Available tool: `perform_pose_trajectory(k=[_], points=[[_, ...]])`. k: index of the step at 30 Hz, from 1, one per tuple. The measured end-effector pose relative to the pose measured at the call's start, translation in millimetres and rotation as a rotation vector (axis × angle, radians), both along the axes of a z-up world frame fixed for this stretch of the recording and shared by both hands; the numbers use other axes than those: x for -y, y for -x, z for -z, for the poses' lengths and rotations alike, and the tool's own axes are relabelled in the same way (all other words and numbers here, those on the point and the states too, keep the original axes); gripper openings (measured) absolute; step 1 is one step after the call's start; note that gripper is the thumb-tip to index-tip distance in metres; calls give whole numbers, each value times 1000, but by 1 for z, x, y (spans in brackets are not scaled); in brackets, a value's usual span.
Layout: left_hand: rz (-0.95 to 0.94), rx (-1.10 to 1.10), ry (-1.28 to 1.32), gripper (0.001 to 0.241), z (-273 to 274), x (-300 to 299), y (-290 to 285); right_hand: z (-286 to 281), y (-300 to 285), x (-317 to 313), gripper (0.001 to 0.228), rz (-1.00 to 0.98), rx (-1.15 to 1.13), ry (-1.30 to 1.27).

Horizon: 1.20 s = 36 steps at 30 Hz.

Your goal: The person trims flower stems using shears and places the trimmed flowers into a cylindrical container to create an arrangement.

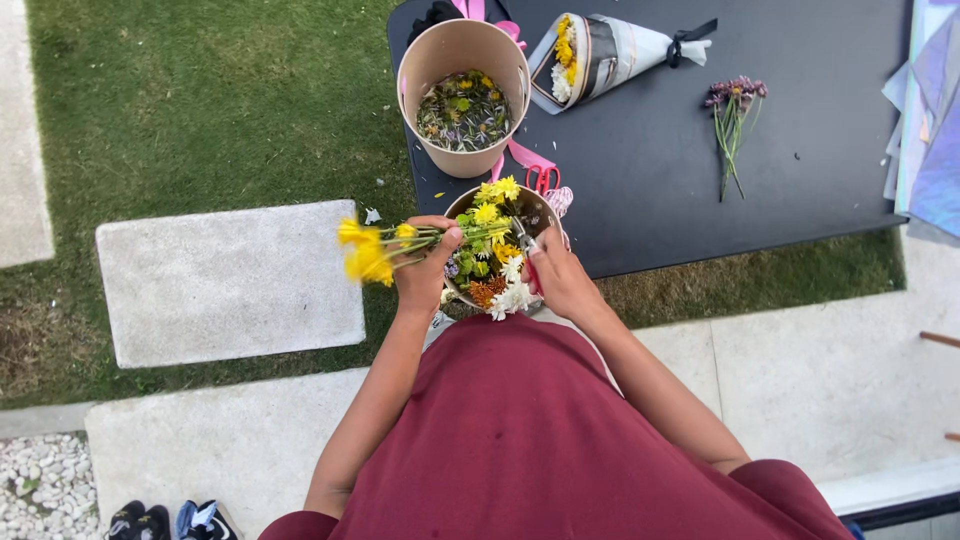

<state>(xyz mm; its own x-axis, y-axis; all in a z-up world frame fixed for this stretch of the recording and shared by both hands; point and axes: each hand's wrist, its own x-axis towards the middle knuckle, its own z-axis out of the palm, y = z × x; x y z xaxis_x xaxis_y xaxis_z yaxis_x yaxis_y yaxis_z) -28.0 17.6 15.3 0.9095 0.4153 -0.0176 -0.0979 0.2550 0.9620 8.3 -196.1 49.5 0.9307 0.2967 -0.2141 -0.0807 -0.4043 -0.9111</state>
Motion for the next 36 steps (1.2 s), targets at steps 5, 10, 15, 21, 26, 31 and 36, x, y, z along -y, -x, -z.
perform_pose_trajectory(k=[5,10,15,21,26,31,36], points=[[41,6,-28,12,1,-5,15,-13,18,0,25,35,26,-29],[58,31,-48,12,-3,-7,19,-19,27,-1,15,-77,-181,57],[90,36,-47,12,-2,-11,23,-17,27,4,17,-73,-214,-2],[62,8,-39,12,-6,-7,28,-11,23,16,22,-157,-288,45],[97,-26,-41,11,-3,-6,29,-10,19,24,24,-202,-314,72],[113,-52,-27,11,1,6,28,-13,6,33,22,-255,-319,92],[96,-67,-24,12,-5,19,24,-19,-2,41,23,-279,-344,62]])
